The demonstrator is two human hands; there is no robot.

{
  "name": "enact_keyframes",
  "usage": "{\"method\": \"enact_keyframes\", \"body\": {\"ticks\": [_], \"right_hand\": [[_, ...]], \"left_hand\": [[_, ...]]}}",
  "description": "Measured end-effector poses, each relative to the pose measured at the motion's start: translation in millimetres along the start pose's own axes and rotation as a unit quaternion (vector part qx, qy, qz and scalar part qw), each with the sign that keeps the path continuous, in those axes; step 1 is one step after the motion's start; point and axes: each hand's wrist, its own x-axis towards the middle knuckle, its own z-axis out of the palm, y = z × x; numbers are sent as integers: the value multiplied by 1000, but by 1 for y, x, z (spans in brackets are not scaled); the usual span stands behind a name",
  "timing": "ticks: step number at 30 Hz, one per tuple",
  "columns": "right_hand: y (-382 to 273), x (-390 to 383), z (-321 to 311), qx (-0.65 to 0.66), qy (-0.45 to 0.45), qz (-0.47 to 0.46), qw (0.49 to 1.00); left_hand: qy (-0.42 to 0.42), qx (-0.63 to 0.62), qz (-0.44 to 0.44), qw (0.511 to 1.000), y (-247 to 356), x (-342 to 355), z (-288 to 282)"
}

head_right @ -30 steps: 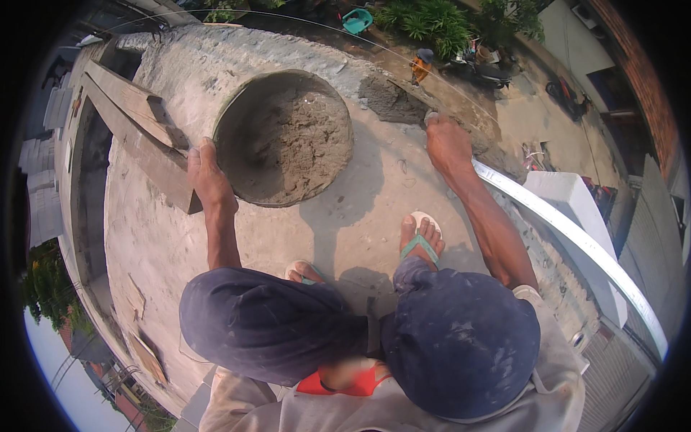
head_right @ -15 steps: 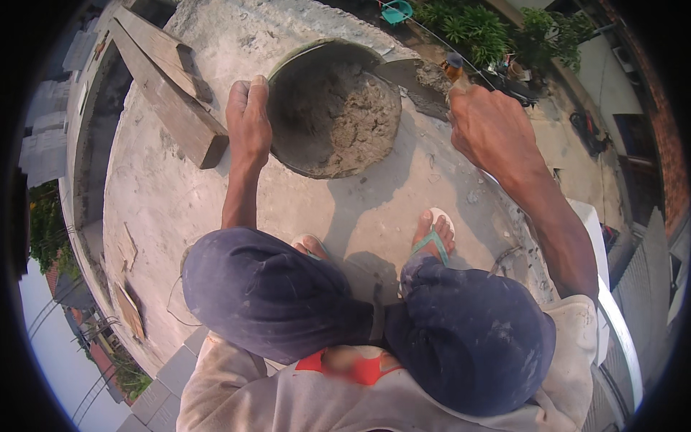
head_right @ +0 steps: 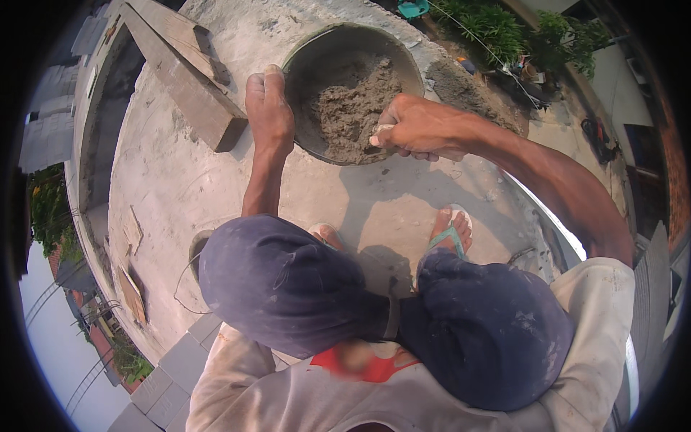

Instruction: The person scoops cement from a bucket using a trowel and applies it to the back of a white rectangular tile. The person then places the tile down and continues to scoop and mix cement in the bucket.

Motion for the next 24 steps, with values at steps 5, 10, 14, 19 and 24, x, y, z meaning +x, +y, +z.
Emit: {"method": "enact_keyframes", "body": {"ticks": [5, 10, 14, 19, 24], "right_hand": [[2, 17, 20, 284, -23, 45, 958], [51, 31, 34, 644, -144, 40, 750], [78, 12, 38, 745, -231, 17, 625], [55, -32, 20, 484, -59, -30, 873], [21, -23, -4, -58, 59, 7, 997]], "left_hand": [[0, 25, -9, 1000, 4, -4, -8], [-31, 50, -4, 998, 10, -3, -1], [-33, 48, -18, 998, 5, -3, -6], [-36, 29, -6, 999, 6, 0, -5], [-32, 49, -7, 998, 10, -2, -3]]}}
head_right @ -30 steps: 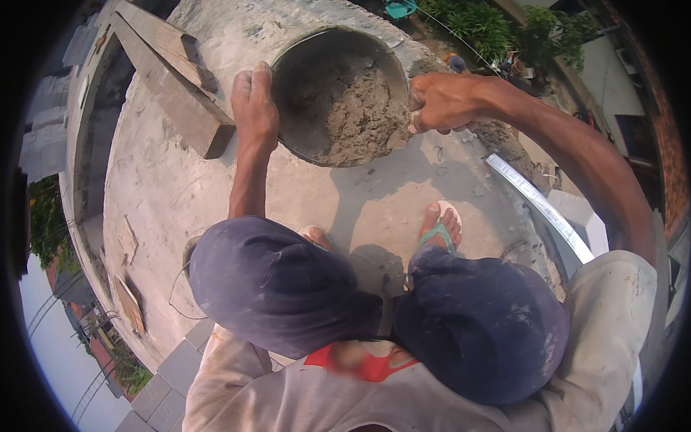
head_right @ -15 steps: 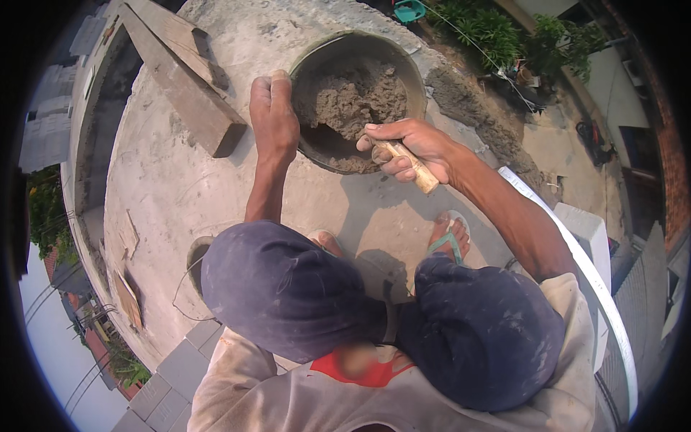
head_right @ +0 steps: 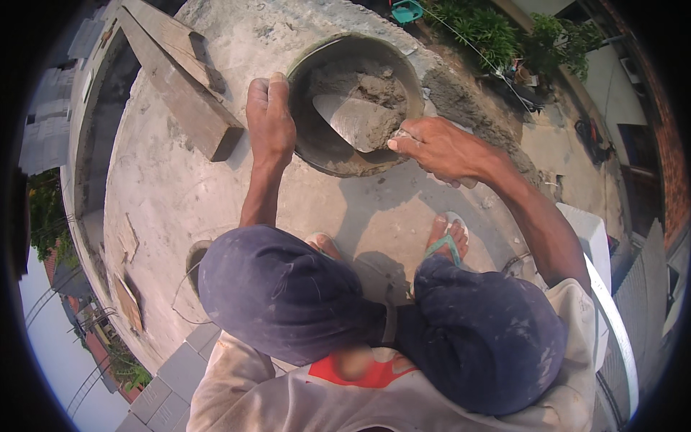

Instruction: The person scoops cement from a bucket using a trowel and applies it to the back of a white rectangular tile. The person then places the tile down and continues to scoop and mix cement in the bucket.

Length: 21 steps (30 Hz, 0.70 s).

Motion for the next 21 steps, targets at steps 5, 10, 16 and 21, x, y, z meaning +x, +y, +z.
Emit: {"method": "enact_keyframes", "body": {"ticks": [5, 10, 16, 21], "right_hand": [[9, -35, -11, -247, 259, -139, 924], [30, 19, 11, -433, 259, -160, 849], [27, -6, 6, -431, 214, -213, 850], [41, -30, -2, -297, 214, -76, 927]], "left_hand": [[8, 2, 0, 1000, -4, -4, -3], [-2, -4, 37, 999, 6, -2, 11], [-17, 9, 25, 1000, 1, -12, 1], [2, -19, 21, 1000, 2, -17, 8]]}}
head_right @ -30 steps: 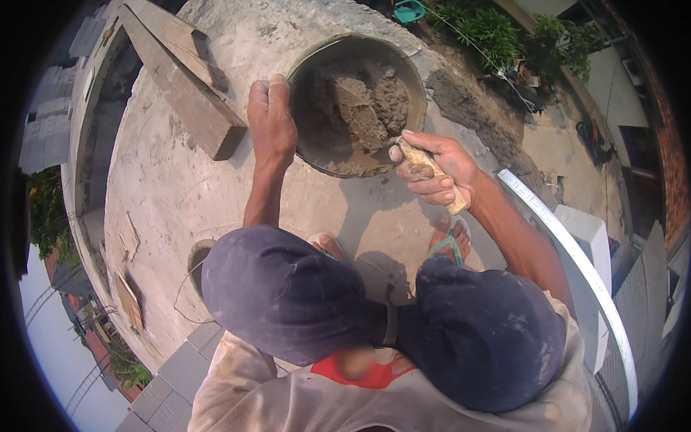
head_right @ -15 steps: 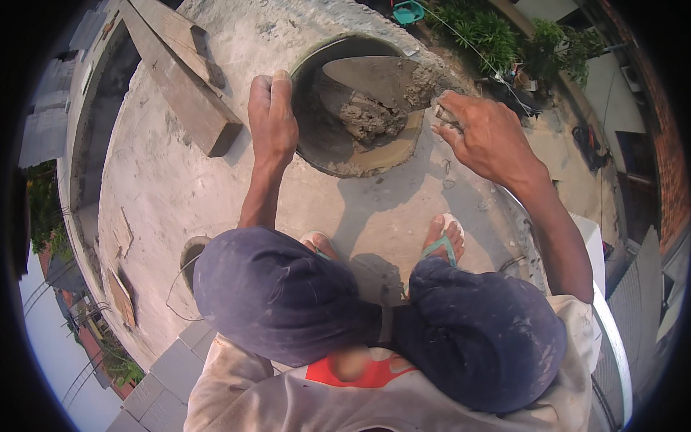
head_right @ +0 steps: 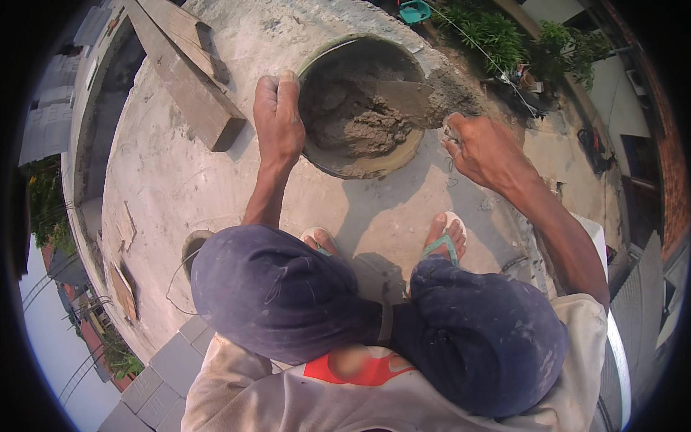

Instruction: The person scoops cement from a bucket using a trowel and applies it to the back of a white rectangular tile. The person then places the tile down and continues to scoop and mix cement in the bucket.

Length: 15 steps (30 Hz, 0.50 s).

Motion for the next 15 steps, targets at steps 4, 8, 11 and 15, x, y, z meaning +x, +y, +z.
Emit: {"method": "enact_keyframes", "body": {"ticks": [4, 8, 11, 15], "right_hand": [[-28, 28, 37, 128, -128, -15, 983], [-30, 53, 58, 234, -155, -29, 959], [-28, 51, 59, 256, -144, -74, 953], [-42, 32, 32, 362, -169, -1, 917]], "left_hand": [[30, 13, 13, 999, -4, -6, 3], [16, 0, 15, 1000, -1, -6, 17], [13, 18, 8, 1000, 3, -3, 14], [23, 14, 13, 1000, -4, -2, 5]]}}
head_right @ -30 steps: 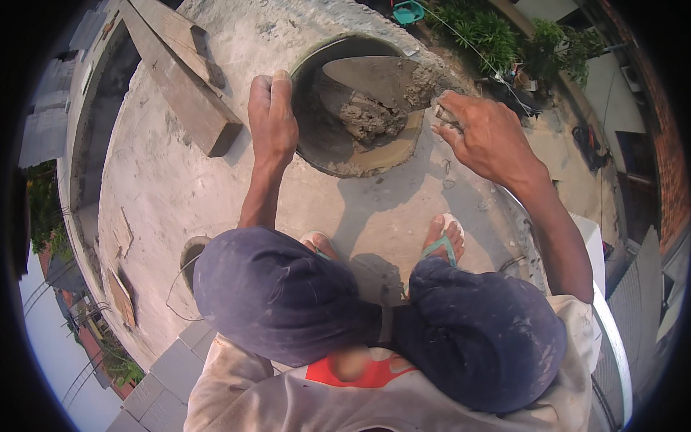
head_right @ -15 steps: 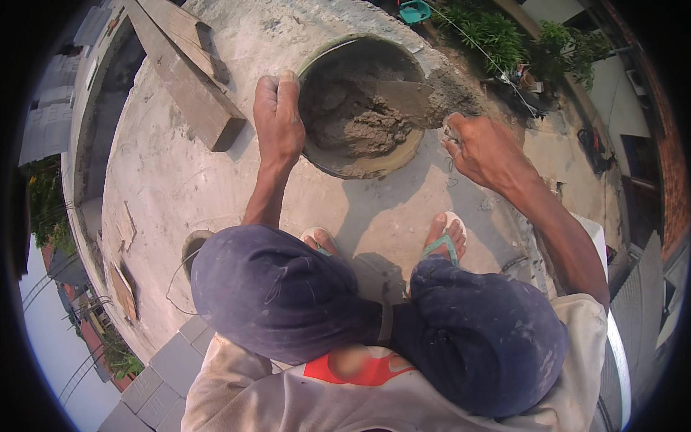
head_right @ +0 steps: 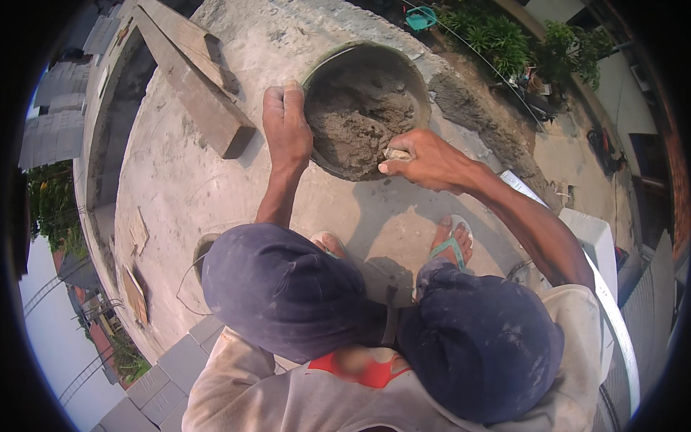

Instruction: The person scoops cement from a bucket using a trowel and applies it to the back of a white rectangular tile. The person then places the tile down and continues to scoop and mix cement in the bucket.

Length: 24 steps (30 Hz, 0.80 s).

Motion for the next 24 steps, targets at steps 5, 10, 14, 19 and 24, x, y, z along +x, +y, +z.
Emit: {"method": "enact_keyframes", "body": {"ticks": [5, 10, 14, 19, 24], "right_hand": [[-11, -7, -9, 133, -39, 40, 990], [-7, -5, -21, 181, 1, 25, 983], [12, -5, -49, 178, 111, 42, 977], [54, 27, -80, -107, 316, 4, 943], [130, 79, -65, -351, 364, 83, 859]], "left_hand": [[28, -58, -37, 997, -21, 15, -18], [34, -201, -113, 972, -73, 16, -68], [52, -315, -192, 928, -127, 9, -70], [71, -310, -190, 929, -128, 12, -71], [67, -310, -192, 929, -131, 12, -68]]}}
